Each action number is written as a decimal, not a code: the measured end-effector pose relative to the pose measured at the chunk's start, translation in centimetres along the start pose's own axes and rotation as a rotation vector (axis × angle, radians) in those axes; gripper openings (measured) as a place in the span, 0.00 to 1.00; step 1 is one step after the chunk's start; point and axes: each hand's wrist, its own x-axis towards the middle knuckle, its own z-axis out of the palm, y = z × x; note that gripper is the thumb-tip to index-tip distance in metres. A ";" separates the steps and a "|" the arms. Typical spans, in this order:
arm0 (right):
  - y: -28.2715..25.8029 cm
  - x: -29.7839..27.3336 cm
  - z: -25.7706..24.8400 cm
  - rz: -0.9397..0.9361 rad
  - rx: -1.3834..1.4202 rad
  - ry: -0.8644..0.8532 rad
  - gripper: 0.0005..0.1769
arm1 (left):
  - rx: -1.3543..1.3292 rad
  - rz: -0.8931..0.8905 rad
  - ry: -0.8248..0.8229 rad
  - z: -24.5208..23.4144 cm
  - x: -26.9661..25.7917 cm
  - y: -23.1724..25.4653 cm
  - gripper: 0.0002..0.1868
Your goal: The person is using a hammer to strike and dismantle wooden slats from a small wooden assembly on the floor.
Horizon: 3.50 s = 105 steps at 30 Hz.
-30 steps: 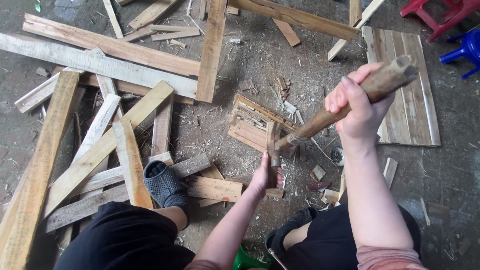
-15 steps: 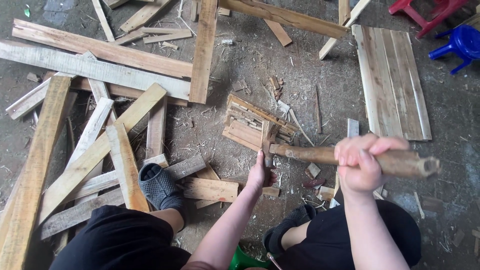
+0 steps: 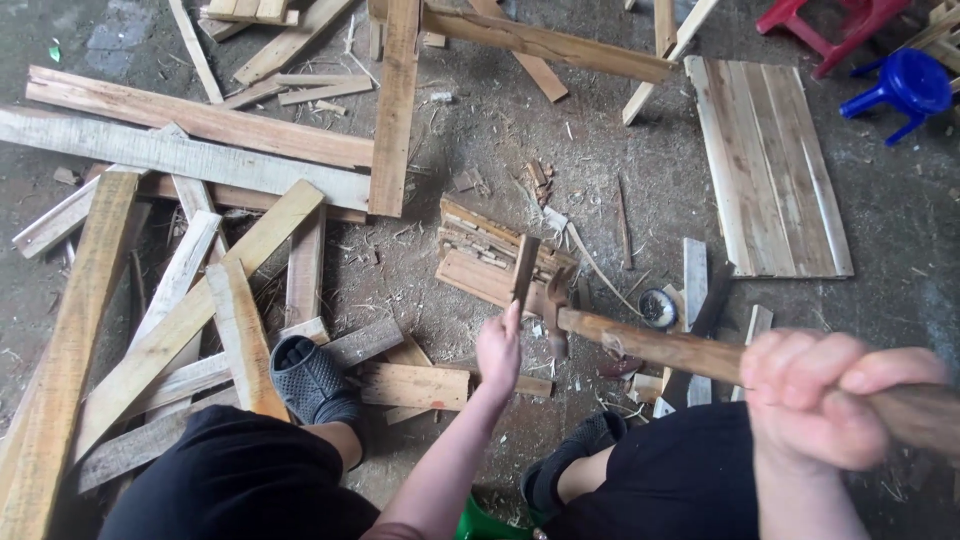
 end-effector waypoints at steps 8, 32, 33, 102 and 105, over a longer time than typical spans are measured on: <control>0.2 -0.6 0.0 0.095 -0.119 0.125 0.12 | 0.756 0.948 0.386 -2.6 6.6 1.4 0.21; -2.8 -4.9 -2.8 0.193 -0.040 0.276 0.06 | -0.427 -0.338 -0.554 6.2 5.7 -3.8 0.07; -2.9 -5.3 -3.0 0.198 -0.042 0.282 0.06 | -0.425 -0.345 -0.556 6.9 6.2 -5.1 0.07; 25.3 -18.0 -3.3 1.202 -0.424 0.588 0.14 | 1.233 1.413 -0.021 -7.5 6.3 3.6 0.19; 27.2 -18.2 -2.3 1.061 -0.488 0.688 0.13 | 1.183 1.256 0.147 -8.7 7.2 2.8 0.26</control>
